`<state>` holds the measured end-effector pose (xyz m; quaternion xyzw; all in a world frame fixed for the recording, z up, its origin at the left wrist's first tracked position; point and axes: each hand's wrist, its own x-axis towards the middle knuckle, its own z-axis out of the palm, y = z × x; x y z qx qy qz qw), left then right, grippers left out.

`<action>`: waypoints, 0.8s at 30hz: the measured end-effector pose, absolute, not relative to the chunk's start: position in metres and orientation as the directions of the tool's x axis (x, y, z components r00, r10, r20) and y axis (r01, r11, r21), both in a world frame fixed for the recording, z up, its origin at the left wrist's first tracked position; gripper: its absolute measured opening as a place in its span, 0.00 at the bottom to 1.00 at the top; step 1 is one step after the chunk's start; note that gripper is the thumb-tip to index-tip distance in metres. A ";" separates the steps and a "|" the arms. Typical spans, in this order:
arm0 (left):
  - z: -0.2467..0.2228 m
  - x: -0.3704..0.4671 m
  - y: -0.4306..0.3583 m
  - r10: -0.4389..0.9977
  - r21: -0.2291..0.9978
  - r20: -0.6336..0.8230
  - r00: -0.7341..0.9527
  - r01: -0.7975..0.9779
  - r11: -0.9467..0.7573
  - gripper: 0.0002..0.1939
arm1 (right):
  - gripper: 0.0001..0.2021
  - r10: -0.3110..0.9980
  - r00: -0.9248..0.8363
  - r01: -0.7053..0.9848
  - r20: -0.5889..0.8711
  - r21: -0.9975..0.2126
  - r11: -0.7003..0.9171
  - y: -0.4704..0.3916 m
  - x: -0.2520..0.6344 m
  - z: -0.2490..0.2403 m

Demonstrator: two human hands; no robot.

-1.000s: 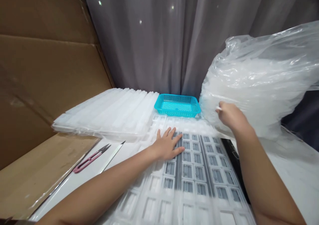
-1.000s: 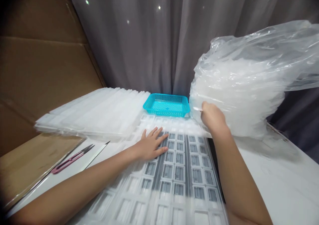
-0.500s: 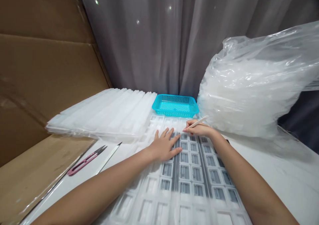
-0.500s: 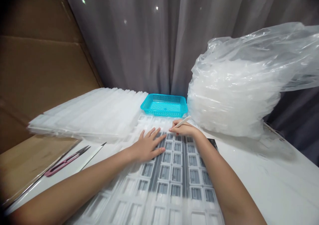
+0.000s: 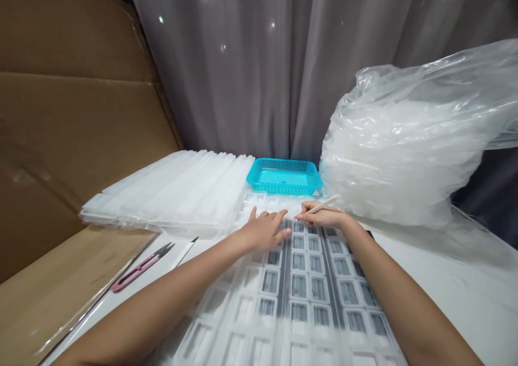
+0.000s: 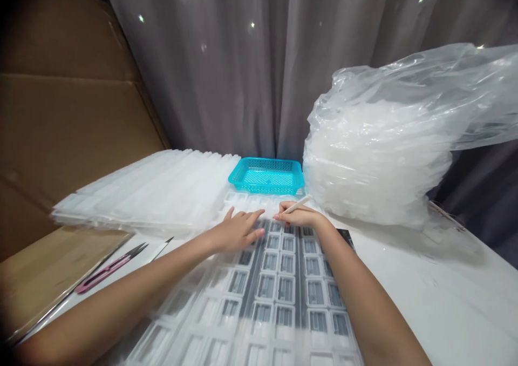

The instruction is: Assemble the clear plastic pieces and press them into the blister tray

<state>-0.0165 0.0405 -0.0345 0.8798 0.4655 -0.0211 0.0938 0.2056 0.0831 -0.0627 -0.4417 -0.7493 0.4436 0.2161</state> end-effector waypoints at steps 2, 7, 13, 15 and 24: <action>-0.027 -0.007 0.059 0.819 0.131 -0.131 0.559 0.828 -0.545 0.25 | 0.15 0.853 -0.518 0.445 -0.068 -0.872 0.201 0.083 0.206 -0.065; -0.031 0.027 0.103 0.826 0.135 -0.107 0.554 0.831 -0.540 0.16 | 0.14 0.883 -0.464 0.397 -0.070 -0.907 0.137 0.086 0.204 -0.071; -0.041 0.034 0.133 0.801 0.266 -0.126 0.585 0.798 -0.541 0.13 | 0.13 0.903 -0.425 0.397 -0.070 -0.911 0.116 0.086 0.201 -0.069; -0.041 0.031 0.140 0.786 0.332 -0.139 0.603 0.776 -0.537 0.13 | 0.12 0.903 -0.424 0.397 -0.071 -0.911 0.115 0.086 0.200 -0.067; -0.017 0.050 0.146 0.845 0.672 -0.001 0.534 0.626 -0.395 0.15 | 0.13 0.919 -0.390 0.422 -0.059 -0.899 0.121 0.087 0.198 -0.071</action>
